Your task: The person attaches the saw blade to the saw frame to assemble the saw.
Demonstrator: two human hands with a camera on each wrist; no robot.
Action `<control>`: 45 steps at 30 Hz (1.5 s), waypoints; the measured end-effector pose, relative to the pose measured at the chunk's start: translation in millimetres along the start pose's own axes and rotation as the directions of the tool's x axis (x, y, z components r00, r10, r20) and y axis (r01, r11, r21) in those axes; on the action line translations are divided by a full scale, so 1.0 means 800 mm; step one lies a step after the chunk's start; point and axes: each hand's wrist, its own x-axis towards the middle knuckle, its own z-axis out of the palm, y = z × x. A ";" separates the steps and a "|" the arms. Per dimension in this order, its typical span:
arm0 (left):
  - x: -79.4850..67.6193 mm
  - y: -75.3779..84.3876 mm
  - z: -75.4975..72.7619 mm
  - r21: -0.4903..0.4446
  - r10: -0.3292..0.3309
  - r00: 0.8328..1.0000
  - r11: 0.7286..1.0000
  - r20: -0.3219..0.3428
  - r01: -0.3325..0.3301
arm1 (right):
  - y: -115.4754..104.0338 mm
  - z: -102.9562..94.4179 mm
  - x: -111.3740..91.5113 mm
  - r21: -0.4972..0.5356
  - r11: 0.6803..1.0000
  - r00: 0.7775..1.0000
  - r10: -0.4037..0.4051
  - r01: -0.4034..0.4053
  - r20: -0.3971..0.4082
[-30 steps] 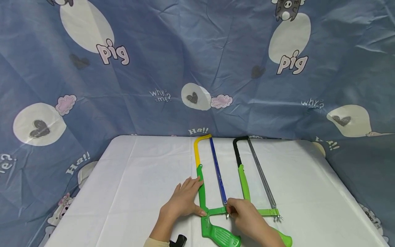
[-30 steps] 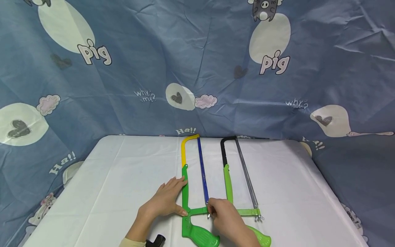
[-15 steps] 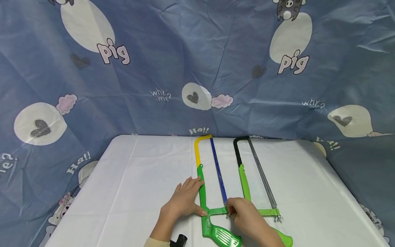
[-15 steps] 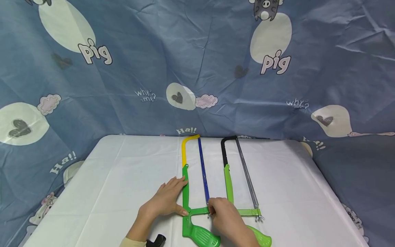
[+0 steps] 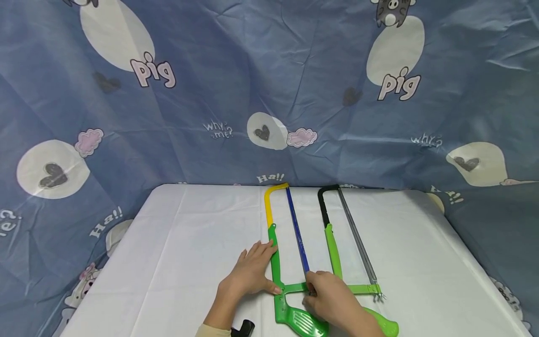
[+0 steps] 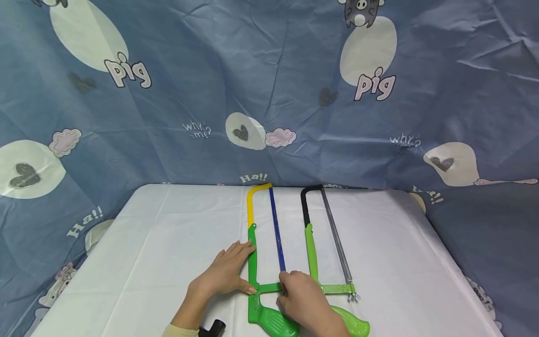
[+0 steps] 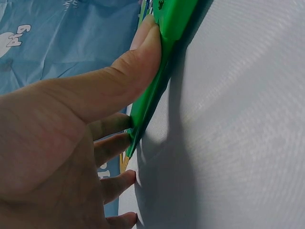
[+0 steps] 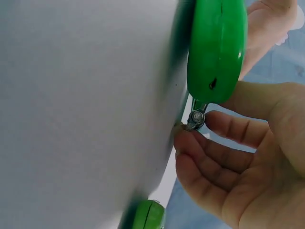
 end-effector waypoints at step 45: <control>0.000 0.001 -0.001 -0.011 -0.001 1.000 1.000 0.007 0.001 | 0.013 -0.003 -0.004 0.335 0.940 0.997 0.060 -0.072 0.045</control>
